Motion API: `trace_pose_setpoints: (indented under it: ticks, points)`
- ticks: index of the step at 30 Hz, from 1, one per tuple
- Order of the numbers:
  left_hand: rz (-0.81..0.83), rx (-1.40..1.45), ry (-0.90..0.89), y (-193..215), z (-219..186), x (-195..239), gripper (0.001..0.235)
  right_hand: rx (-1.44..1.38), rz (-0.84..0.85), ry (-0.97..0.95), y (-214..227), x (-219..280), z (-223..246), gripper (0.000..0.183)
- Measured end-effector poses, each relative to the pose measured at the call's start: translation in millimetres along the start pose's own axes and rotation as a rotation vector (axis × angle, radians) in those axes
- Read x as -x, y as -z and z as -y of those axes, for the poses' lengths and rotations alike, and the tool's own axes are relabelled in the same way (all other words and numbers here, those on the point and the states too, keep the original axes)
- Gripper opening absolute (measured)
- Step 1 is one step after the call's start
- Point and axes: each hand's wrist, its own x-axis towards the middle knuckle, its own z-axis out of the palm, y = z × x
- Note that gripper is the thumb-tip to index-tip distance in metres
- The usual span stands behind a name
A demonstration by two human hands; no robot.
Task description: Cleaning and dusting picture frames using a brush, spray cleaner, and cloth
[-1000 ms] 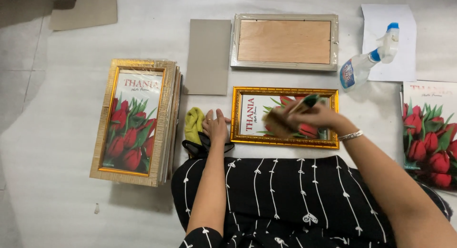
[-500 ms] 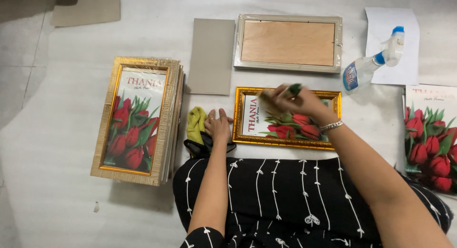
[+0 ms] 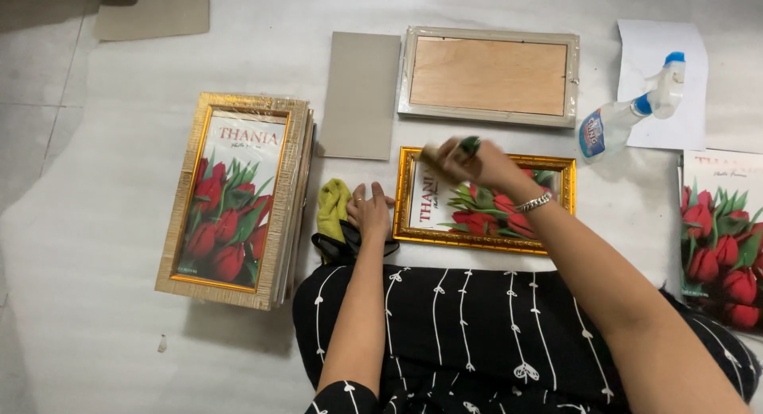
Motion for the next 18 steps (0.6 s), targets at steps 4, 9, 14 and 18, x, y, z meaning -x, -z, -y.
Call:
trace_pose_setpoints:
  ticks: [4,9,14,18]
  points:
    - [0.008,-0.022,0.005,-1,7,-6,0.066,-0.261,0.383,-0.132,-18,13,39,0.040]
    - [0.005,0.003,-0.007,-10,19,-18,0.071,-0.116,0.086,0.041,-29,-19,-2,0.048]
    - [0.008,-0.031,-0.036,-6,16,-12,0.074,0.170,-0.227,-0.027,-18,-49,-4,0.026]
    - [-0.031,0.021,-0.057,-15,31,-27,0.076,-0.312,0.051,-0.094,-45,-16,45,0.038]
